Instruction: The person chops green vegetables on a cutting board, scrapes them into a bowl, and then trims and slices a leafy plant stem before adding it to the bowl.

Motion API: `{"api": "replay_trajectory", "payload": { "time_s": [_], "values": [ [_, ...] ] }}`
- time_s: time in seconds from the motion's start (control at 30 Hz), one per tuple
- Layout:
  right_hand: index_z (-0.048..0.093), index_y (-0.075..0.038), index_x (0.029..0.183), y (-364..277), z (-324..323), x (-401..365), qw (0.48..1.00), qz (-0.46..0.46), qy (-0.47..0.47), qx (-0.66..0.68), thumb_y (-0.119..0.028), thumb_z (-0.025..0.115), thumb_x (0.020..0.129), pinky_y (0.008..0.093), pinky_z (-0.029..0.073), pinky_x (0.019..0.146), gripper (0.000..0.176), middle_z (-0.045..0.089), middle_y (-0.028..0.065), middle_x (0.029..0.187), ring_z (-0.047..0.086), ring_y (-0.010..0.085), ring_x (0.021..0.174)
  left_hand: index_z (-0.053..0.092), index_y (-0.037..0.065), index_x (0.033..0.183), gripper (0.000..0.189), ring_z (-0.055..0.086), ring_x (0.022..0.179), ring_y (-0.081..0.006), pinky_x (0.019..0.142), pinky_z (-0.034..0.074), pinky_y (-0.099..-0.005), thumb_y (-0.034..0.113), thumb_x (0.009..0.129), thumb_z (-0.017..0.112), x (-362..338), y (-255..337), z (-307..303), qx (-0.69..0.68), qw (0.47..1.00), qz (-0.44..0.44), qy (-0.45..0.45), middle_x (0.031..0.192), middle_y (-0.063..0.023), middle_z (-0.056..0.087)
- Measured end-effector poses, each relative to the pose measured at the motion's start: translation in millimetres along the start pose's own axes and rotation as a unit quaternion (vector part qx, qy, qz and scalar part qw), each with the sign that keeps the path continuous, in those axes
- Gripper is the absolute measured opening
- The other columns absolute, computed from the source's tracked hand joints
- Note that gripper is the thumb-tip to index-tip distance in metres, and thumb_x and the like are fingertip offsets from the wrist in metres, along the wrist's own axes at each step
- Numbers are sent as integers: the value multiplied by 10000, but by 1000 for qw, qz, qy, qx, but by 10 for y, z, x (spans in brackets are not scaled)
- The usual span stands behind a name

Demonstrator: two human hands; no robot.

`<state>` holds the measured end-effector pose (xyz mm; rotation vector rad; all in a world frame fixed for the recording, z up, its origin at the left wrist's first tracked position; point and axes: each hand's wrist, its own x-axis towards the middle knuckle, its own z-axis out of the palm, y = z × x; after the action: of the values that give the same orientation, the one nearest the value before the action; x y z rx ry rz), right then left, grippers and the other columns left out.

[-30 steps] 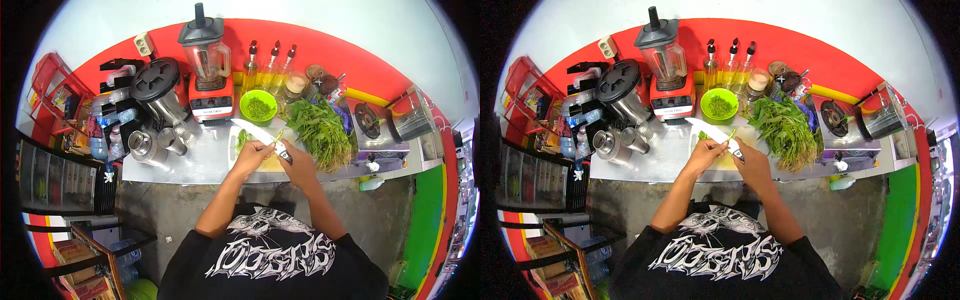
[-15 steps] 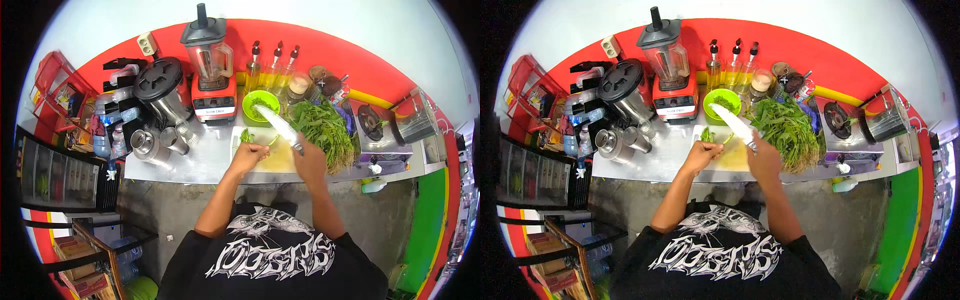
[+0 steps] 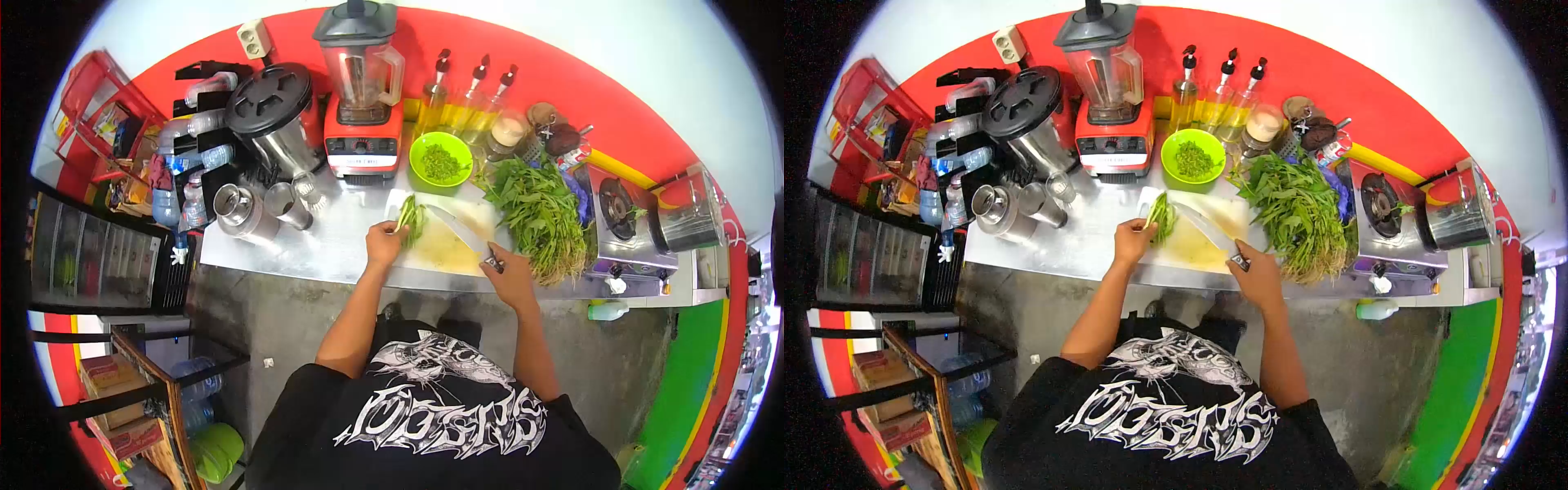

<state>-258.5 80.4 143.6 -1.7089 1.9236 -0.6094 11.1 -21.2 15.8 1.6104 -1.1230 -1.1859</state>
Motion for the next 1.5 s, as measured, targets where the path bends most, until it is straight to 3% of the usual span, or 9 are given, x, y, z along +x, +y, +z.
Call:
{"api": "replay_trajectory", "payload": {
  "time_s": [0.37, 0.5, 0.67, 0.83, 0.9, 1.03, 1.17, 1.33, 1.5],
  "values": [
    [627, -7, 1347, 455, 157, -272, 995, 58, 5, 87, -151, 728, 893, 340, 499, 662, 487, 681, 122, 821, 605, 169, 661, 775, -22, 965, 251, 715, 723, -247, 710, 546, -373, 214, 885, 754, -14, -337, 64, 32, 996, 32, 78, 817, -184, 748],
    [613, 29, 1348, 454, -9, -378, 984, 134, -11, 115, -160, 745, 885, 322, 519, 726, 517, 707, 113, 913, 633, 140, 780, 755, -26, 977, 181, 725, 751, -263, 721, 554, -365, 132, 917, 689, -72, -128, -8, 36, 987, 107, 112, 850, -186, 747],
    [600, 51, 1346, 837, 23, -559, 963, 167, 56, 202, -102, 741, 887, 304, 518, 734, 504, 707, 83, 932, 626, 128, 806, 721, -26, 1057, 161, 586, 722, -99, 690, 499, -277, 90, 964, 659, -115, 39, 105, -23, 991, 123, 51, 851, -58, 700],
    [584, 45, 1361, 1021, 174, -607, 978, 71, 46, 190, -65, 718, 913, 297, 515, 700, 481, 698, 75, 914, 616, 121, 755, 718, -11, 1058, 149, 649, 817, -155, 741, 514, -301, 50, 934, 664, -370, -50, 525, -29, 978, 207, -17, 973, -97, 722],
    [593, 17, 1365, 868, 206, -592, 963, 175, -41, 203, -84, 714, 924, 302, 506, 651, 469, 696, 80, 896, 602, 125, 688, 718, -2, 1051, 150, 677, 848, -221, 758, 523, -315, 11, 918, 648, -413, -197, 645, 26, 973, 220, -73, 976, -138, 712],
    [642, 5, 1271, 719, 351, -574, 953, 181, -56, 236, -189, 650, 985, 348, 477, 609, 346, 698, 87, 849, 582, 160, 609, 718, 16, 986, 143, 621, 936, -347, 841, 503, -427, -12, 858, 661, -435, -203, 701, 143, 925, 342, -81, 976, -131, 684],
    [660, 15, 1187, 780, 546, -551, 979, 99, -52, 171, -234, 605, 1011, 394, 482, 618, 310, 680, 115, 811, 590, 216, 605, 720, 31, 978, 160, 593, 951, -325, 852, 489, -432, -22, 838, 663, -454, -241, 668, 190, 895, 389, -104, 990, -105, 669],
    [630, 33, 1128, 643, 733, -485, 999, 31, 8, 38, -275, 530, 1038, 525, 505, 676, 336, 689, 239, 847, 653, 456, 723, 721, 65, 1024, 234, 579, 931, -319, 848, 481, -428, -16, 814, 656, -502, -154, 669, 208, 888, 402, -85, 994, -89, 652],
    [566, 30, 1108, 291, 743, -329, 991, 93, -43, -88, -302, 490, 1051, 583, 532, 715, 346, 666, 317, 830, 660, 514, 792, 721, 62, 1041, 264, 575, 954, -306, 858, 479, -425, -16, 796, 659, -505, -196, 663, 226, 870, 428, -99, 1026, -75, 649]
  ]
}}
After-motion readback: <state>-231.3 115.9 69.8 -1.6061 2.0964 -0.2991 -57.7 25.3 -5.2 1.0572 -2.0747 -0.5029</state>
